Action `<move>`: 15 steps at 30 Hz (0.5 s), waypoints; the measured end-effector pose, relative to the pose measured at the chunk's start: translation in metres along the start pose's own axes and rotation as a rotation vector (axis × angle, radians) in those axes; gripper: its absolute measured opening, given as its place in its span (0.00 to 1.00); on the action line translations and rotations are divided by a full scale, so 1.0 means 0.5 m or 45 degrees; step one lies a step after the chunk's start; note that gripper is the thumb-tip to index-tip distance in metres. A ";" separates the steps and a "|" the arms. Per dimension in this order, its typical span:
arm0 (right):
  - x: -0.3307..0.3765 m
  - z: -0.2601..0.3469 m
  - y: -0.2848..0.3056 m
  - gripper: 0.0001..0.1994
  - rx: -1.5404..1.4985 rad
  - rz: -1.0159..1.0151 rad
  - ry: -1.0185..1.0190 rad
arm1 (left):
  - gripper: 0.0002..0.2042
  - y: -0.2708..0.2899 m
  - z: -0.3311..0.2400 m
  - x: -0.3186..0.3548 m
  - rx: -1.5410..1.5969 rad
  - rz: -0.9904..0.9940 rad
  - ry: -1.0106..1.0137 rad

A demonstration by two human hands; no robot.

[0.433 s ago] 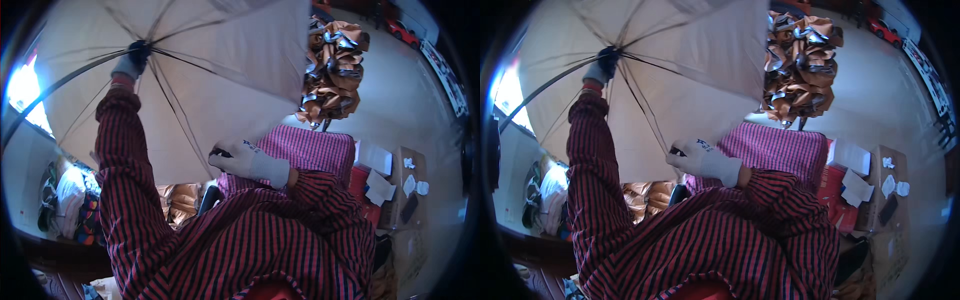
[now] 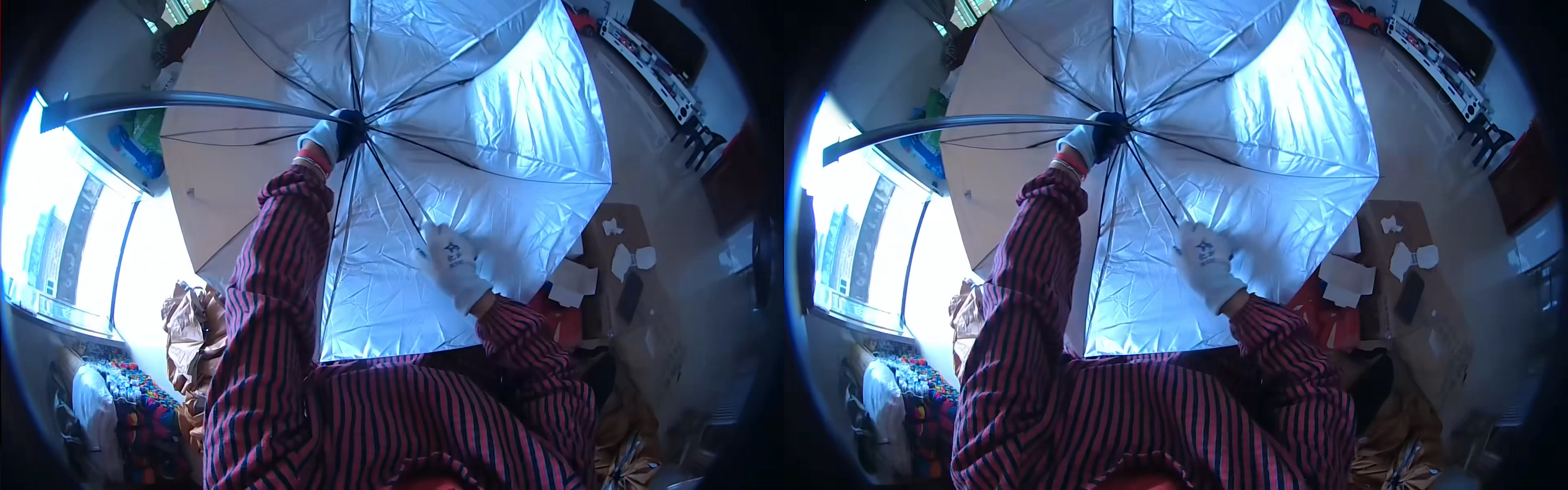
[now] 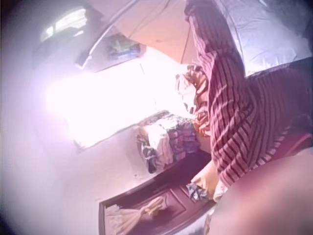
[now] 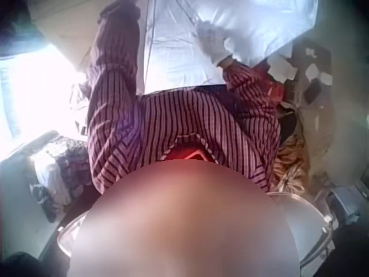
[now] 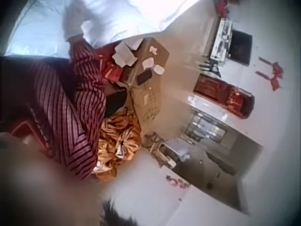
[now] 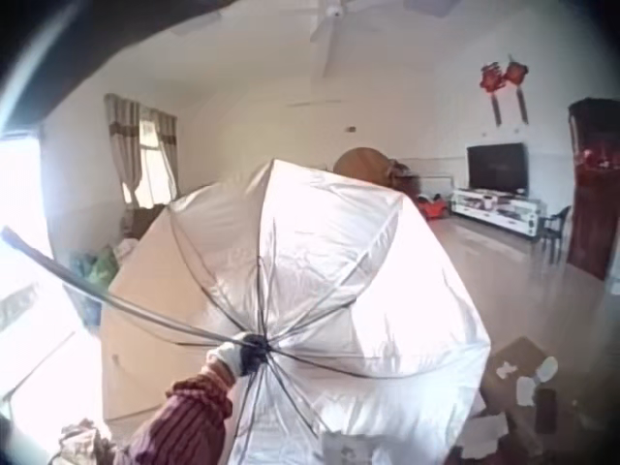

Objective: Manually assembling umbrella frames by attaching components using a specialized hand tool.

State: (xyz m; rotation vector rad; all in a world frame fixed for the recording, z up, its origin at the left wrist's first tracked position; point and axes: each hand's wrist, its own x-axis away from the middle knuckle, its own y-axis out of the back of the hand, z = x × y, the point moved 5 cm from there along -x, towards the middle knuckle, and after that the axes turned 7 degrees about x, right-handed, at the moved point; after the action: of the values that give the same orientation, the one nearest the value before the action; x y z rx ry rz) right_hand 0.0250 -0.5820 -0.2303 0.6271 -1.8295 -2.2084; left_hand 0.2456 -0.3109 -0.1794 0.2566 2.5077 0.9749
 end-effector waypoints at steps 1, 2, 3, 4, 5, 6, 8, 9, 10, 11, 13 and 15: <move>-0.013 -0.007 0.002 0.26 -0.008 -0.024 -0.011 | 0.04 0.000 -0.027 -0.020 -0.238 -0.016 -0.203; -0.017 -0.010 -0.009 0.28 0.061 -0.086 -0.104 | 0.04 -0.006 -0.045 -0.021 -0.479 -0.021 -0.396; -0.017 -0.013 -0.008 0.30 0.132 -0.141 -0.176 | 0.05 -0.003 -0.075 -0.011 -0.539 0.040 -0.337; -0.020 -0.009 -0.026 0.30 0.109 -0.150 -0.160 | 0.05 -0.003 -0.053 -0.015 0.131 0.105 -0.162; -0.026 -0.009 -0.047 0.31 0.163 -0.208 -0.158 | 0.06 -0.001 -0.072 -0.019 0.063 0.086 -0.142; -0.038 0.000 -0.063 0.33 0.211 -0.267 -0.147 | 0.07 0.001 -0.083 -0.016 -0.011 0.060 -0.113; -0.064 0.017 -0.080 0.33 0.220 -0.225 -0.151 | 0.08 0.014 -0.078 -0.005 -0.028 0.017 -0.029; -0.086 0.033 -0.084 0.28 0.252 -0.322 -0.080 | 0.06 0.036 -0.022 0.001 0.464 0.013 0.124; -0.101 0.021 -0.101 0.24 0.296 -0.397 -0.062 | 0.04 0.038 -0.041 -0.001 -0.183 -0.080 -0.139; -0.104 -0.012 -0.122 0.24 0.304 -0.408 -0.076 | 0.03 0.018 -0.063 -0.011 -0.028 -0.041 0.010; -0.110 -0.069 -0.146 0.14 0.220 -0.324 -0.128 | 0.03 -0.003 -0.107 0.001 0.090 0.027 0.175; -0.104 -0.044 -0.135 0.12 0.244 -0.398 -0.127 | 0.03 0.007 -0.086 0.029 0.154 0.012 0.156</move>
State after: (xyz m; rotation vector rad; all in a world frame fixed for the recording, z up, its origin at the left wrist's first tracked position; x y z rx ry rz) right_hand 0.0887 -0.5657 -0.2890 0.9115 -2.1401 -2.3046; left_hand 0.2132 -0.3293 -0.1535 0.2525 2.6842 0.8676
